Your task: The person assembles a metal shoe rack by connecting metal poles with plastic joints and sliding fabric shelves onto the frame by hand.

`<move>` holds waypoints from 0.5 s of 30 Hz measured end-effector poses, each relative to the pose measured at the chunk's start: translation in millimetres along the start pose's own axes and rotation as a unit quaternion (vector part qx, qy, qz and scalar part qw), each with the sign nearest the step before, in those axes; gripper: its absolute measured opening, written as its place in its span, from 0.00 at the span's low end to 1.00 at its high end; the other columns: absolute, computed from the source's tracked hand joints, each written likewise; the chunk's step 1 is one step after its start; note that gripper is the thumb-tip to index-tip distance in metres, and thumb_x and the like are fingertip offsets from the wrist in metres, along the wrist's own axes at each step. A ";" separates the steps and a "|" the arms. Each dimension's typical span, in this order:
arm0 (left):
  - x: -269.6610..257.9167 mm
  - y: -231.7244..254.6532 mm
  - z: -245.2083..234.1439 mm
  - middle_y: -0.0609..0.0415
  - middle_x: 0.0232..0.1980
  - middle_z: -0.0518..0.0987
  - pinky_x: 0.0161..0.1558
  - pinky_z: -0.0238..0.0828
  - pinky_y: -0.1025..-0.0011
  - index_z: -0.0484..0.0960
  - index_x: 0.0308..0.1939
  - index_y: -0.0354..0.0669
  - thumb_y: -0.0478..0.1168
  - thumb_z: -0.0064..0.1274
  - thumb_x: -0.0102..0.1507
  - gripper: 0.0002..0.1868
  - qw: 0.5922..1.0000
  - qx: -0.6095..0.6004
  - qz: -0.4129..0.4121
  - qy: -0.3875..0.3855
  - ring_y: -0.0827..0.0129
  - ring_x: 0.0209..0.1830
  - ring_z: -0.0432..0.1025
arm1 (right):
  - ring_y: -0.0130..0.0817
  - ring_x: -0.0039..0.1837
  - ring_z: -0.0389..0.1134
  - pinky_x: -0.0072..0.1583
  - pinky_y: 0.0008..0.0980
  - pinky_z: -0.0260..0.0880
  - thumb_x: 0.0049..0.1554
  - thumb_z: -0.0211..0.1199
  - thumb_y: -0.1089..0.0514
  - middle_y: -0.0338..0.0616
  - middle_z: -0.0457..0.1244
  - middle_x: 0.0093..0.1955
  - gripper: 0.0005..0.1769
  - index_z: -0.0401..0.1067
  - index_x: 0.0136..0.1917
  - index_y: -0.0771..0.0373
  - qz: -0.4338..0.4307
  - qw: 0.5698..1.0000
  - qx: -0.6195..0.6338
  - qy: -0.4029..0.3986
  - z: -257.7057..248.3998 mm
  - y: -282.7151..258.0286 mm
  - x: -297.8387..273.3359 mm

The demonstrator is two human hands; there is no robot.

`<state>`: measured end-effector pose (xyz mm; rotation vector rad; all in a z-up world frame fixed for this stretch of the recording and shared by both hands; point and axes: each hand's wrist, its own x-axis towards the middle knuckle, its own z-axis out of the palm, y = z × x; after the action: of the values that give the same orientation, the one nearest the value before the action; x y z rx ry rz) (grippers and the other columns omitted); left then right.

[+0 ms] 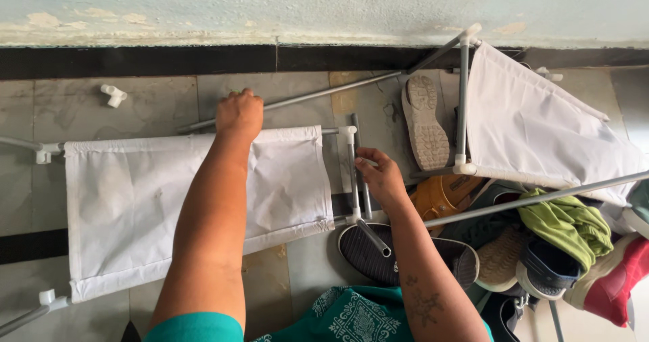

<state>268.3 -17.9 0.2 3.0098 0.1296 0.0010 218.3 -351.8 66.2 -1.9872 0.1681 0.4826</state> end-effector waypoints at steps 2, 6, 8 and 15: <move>7.1 3.2 -0.9 0.50 0.52 0.80 0.46 0.75 0.56 0.84 0.40 0.43 0.33 0.49 0.63 0.08 0.999 0.004 -0.018 0.031 0.54 0.49 0.77 | 0.35 0.49 0.63 0.51 0.31 0.67 0.61 0.64 0.53 0.47 0.70 0.52 0.21 0.75 0.66 0.61 0.053 0.999 -0.003 0.011 -0.1 1.1 1.8; -2.5 1.3 -15.8 0.50 0.50 0.80 0.46 0.74 0.55 0.84 0.41 0.43 0.36 0.51 0.65 0.06 0.996 0.040 0.001 0.078 0.55 0.49 0.77 | 0.27 0.54 0.69 0.52 0.28 0.70 0.59 0.62 0.53 0.35 0.69 0.57 0.21 0.73 0.64 0.61 0.003 0.999 0.033 0.011 -2.7 9.7 7.4; -7.9 4.6 -26.2 0.49 0.49 0.80 0.49 0.72 0.53 0.83 0.47 0.43 0.45 0.60 0.61 0.14 0.999 -0.048 -0.013 0.022 0.52 0.49 0.76 | 0.21 0.52 0.69 0.51 0.25 0.70 0.59 0.62 0.53 0.30 0.68 0.55 0.21 0.73 0.64 0.62 -0.019 0.999 0.021 0.021 -3.6 12.5 8.2; -3.8 32.8 -18.6 0.53 0.50 0.82 0.53 0.73 0.56 0.87 0.44 0.51 0.54 0.73 0.49 0.24 0.995 -0.093 -0.014 -0.034 0.52 0.52 0.76 | 0.26 0.42 0.62 0.45 0.27 0.65 0.60 0.65 0.52 0.40 0.68 0.44 0.21 0.75 0.64 0.60 0.040 0.998 -0.010 0.045 1.5 5.6 3.4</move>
<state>267.2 -48.2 22.9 2.8173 0.1562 -0.0874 219.2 -352.8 59.6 -2.0280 0.3019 0.4477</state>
